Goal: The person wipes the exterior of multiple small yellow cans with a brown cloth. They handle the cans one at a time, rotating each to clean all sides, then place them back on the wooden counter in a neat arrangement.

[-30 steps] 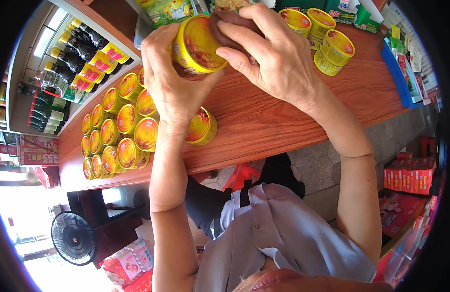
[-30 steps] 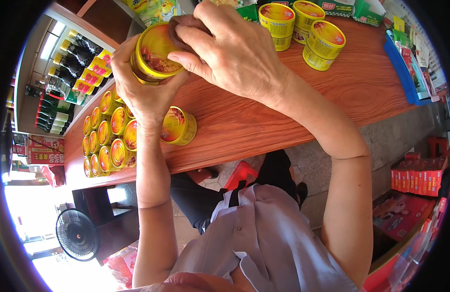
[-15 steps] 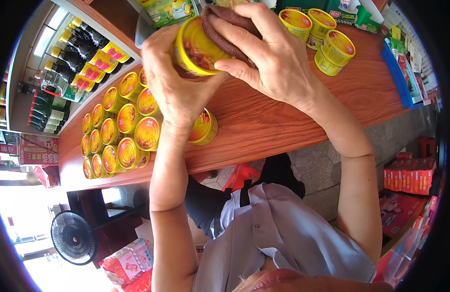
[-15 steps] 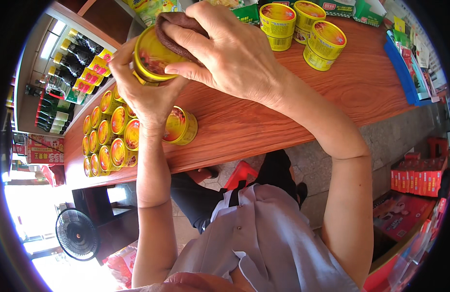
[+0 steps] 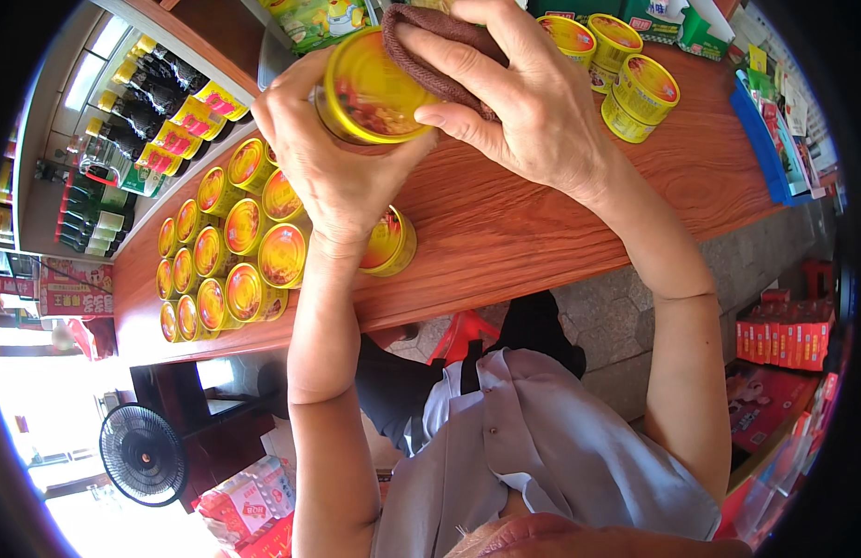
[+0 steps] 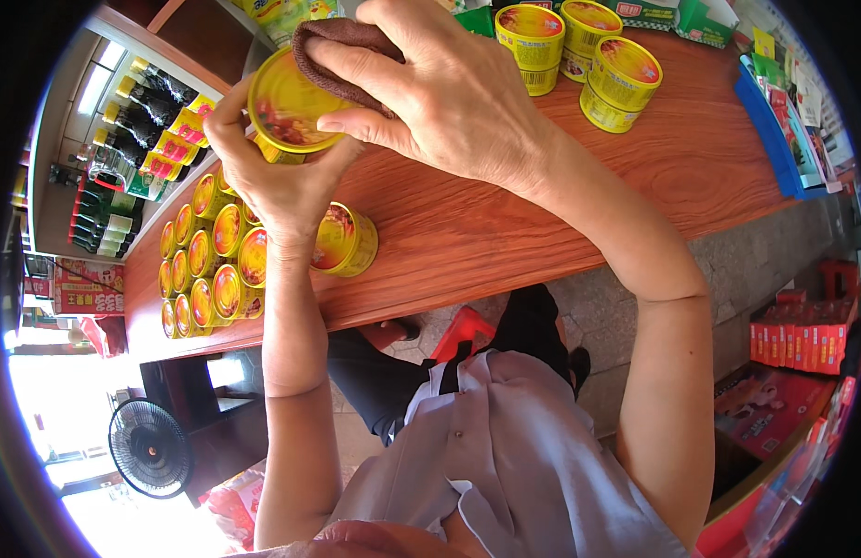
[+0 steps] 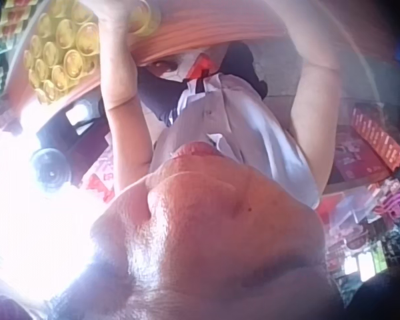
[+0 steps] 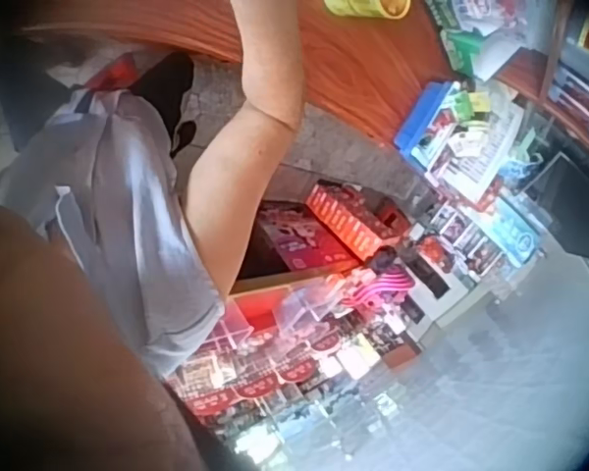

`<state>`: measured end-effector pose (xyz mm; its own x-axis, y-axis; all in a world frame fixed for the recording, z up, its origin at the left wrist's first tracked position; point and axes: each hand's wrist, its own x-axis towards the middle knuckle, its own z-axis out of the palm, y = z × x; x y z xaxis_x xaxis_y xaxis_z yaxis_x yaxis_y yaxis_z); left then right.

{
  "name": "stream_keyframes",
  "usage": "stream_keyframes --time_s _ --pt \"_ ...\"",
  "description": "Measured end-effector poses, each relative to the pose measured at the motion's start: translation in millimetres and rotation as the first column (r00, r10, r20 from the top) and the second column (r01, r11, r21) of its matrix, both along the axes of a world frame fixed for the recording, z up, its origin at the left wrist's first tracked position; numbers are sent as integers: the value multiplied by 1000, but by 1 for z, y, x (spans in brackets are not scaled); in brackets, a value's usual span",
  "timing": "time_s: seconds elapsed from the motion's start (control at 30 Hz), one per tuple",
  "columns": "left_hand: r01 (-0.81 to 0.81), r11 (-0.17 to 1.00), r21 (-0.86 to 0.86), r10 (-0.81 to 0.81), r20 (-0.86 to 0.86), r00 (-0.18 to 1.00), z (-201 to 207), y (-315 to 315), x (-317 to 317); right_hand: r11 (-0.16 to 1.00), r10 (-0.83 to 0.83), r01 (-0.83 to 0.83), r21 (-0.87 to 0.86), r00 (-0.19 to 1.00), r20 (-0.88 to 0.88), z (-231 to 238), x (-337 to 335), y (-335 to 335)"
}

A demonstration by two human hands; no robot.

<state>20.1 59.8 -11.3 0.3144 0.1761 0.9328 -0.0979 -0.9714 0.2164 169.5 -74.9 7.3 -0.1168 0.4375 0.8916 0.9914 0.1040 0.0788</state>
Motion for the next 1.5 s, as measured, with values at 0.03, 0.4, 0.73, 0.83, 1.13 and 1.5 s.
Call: stream_keyframes --time_s 0.03,0.4,0.73,0.83,1.13,1.5 --pt "20 994 -107 -18 17 1000 -2 0 0 1000 19 -19 6 1000 0 -2 -1 0" --pt "120 972 -202 -116 32 993 4 4 -1 996 78 -77 39 997 -9 -1 -25 -14" --pt "448 -619 -645 -512 764 393 7 9 -5 998 -31 30 -57 999 -19 -17 -26 -2" --pt "398 -534 -746 -642 664 383 6 11 -6 996 -85 85 -12 995 -48 -18 -22 0" --pt "405 -257 -877 -609 473 637 8 2 3 989 54 -46 -141 997 50 -18 -40 -6" --pt "495 -313 -810 -625 569 535 10 4 -6 984 -171 172 39 985 -28 -12 -32 -5"
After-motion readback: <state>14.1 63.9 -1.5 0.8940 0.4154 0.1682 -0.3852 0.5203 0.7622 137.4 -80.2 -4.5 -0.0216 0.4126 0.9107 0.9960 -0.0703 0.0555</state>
